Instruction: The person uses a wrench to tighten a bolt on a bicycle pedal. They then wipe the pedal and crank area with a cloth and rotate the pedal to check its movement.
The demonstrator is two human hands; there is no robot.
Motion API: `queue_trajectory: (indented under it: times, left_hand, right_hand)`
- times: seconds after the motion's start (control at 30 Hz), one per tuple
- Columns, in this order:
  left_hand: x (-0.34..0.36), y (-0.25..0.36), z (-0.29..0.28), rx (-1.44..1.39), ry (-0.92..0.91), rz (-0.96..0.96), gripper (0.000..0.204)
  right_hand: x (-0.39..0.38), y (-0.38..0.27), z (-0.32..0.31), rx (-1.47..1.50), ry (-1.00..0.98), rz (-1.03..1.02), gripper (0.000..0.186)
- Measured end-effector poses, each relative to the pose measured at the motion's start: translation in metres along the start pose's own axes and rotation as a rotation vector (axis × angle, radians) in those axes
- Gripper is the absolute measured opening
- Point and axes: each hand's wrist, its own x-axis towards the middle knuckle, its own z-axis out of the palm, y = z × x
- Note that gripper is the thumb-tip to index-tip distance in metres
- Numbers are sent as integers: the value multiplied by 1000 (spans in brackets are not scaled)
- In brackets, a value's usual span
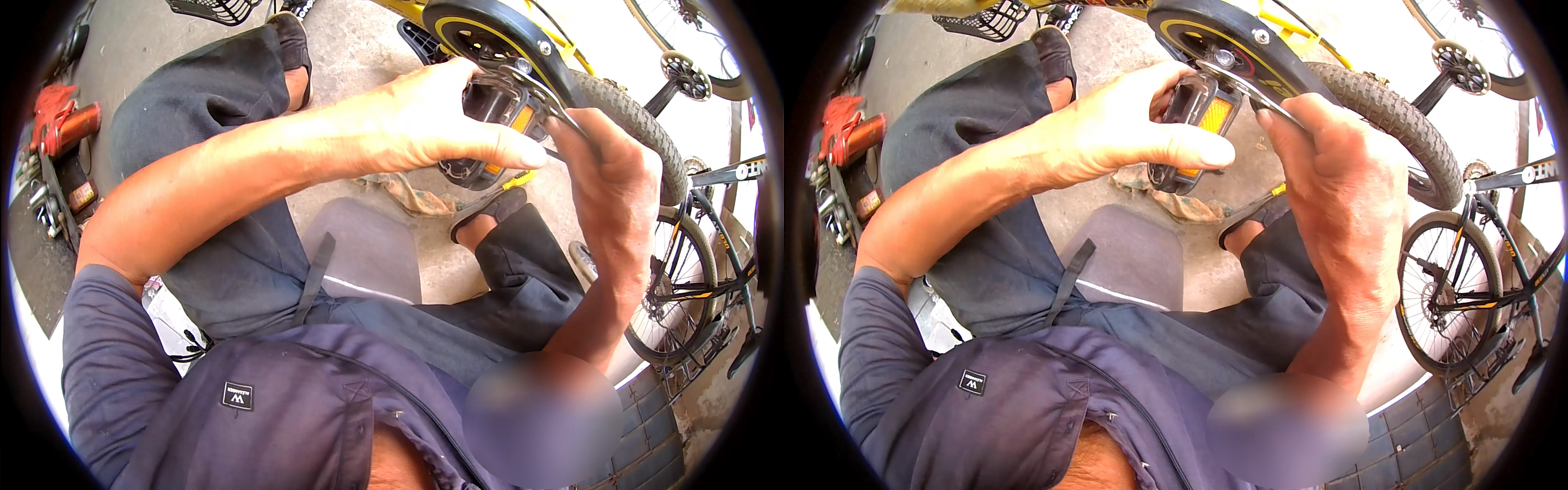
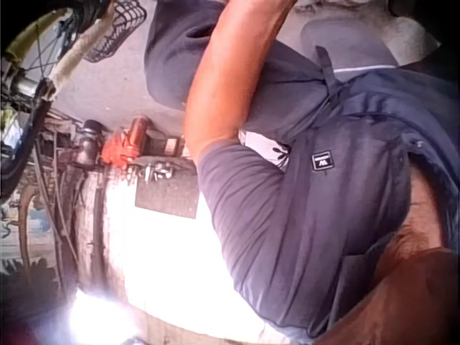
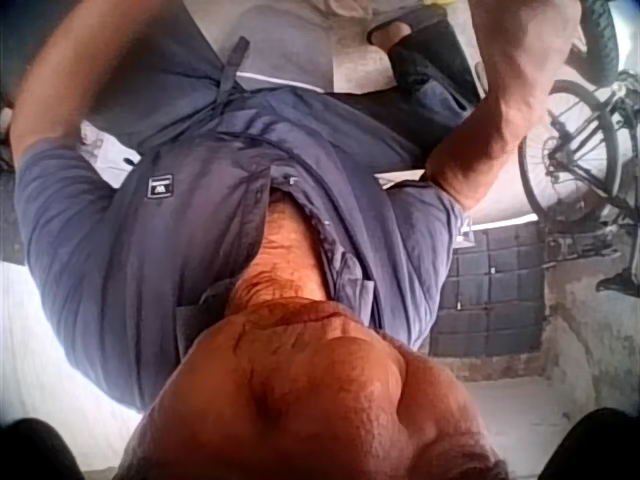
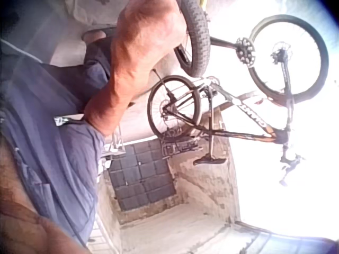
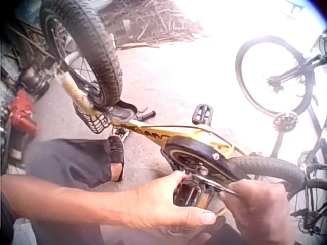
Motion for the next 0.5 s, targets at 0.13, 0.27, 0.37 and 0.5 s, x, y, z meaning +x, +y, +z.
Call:
queue_trajectory:
  times: [0.13, 0.27, 0.37, 0.5]
  left_hand:
    - [-2, -1, -1, 68, 30, -44, 73]
    - [9, -1, 6, 49, -30, 17, 70]
    - [9, -3, 9, 74, -8, -21, 69]
    - [7, -6, 5, 21, -14, -25, 73]
  right_hand:
    - [4, 1, 4, 69, 55, -21, 16]
    - [6, 35, 12, 142, 61, -22, 16]
    - [-1, 35, 17, 167, 59, 10, 17]
    - [-5, 19, 9, 47, 117, -61, 16]
